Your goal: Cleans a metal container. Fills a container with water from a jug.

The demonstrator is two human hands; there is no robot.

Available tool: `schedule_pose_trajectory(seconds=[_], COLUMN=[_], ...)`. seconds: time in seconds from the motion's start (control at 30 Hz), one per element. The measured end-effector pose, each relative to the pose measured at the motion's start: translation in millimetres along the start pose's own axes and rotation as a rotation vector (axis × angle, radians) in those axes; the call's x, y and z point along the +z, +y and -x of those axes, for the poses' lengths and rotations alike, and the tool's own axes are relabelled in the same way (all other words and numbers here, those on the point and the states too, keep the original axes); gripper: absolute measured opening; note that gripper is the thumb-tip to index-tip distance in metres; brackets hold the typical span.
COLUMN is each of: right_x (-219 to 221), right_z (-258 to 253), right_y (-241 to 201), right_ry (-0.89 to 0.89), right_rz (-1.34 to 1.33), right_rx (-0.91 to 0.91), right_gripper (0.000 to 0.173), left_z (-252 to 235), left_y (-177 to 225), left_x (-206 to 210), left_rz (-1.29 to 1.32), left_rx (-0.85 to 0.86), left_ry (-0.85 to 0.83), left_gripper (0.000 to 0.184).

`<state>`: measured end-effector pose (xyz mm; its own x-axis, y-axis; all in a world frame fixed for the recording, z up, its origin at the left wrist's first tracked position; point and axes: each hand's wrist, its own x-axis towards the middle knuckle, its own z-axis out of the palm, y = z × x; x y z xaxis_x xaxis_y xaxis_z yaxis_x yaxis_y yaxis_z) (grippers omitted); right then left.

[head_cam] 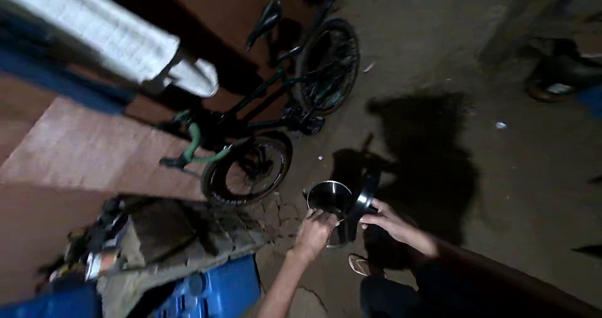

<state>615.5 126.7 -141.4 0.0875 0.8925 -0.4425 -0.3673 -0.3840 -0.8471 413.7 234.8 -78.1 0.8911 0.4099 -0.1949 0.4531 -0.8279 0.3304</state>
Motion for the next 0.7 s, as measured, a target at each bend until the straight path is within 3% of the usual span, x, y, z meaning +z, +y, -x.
schedule_pose_trajectory(seconds=[0.1,0.17,0.27,0.33,0.4,0.47,0.5,0.57,0.63,0.7], right_x=[53.6,80.9,123.6,133.9,144.2,160.7,174.6,202.1,221.6,250.5], right_z=[23.4,35.0,40.7,36.1,35.5,28.9,27.4,26.6,25.0,26.2], right_y=[-19.1,-29.7,-48.6,-29.3,-18.7,-6.1,-2.8,4.0,10.4,7.7], right_ry=[-0.034,-0.106,-0.15,-0.151,-0.23,-0.339,-0.392,-0.483,-0.604,-0.711], right_rz=[0.392,0.544,0.632,0.643,0.869,1.085,1.172,1.281,1.287,1.232], right_rx=[-0.145,-0.111,0.056,0.181,0.355,0.503,0.558,0.605,0.475,0.318], right_gripper=[0.043,0.029,0.025,0.03,0.03,0.035,0.036,0.036,0.038,0.039], left_z=[84.7,138.8,220.1,272.6,317.1,352.4,365.7,383.1,376.2,347.5], left_y=[-1.7,3.9,12.3,15.0,21.0,35.9,48.0,80.4,102.2,106.9], left_x=[15.8,23.3,40.6,68.4,114.3,169.9,195.5,238.3,230.8,195.6], left_rz=[-0.057,-0.043,0.069,0.306,0.619,0.956,1.143,1.482,1.698,1.745], left_rx=[-0.059,-0.181,-0.569,-0.892,-1.231,-1.475,-1.528,-1.497,-1.446,-1.584], left_ry=[0.363,0.603,0.862,0.902,0.759,0.453,0.321,0.22,0.045,-0.115], left_gripper=[0.011,0.017,0.039,0.041,0.037,0.04,0.044,0.046,0.049,0.044])
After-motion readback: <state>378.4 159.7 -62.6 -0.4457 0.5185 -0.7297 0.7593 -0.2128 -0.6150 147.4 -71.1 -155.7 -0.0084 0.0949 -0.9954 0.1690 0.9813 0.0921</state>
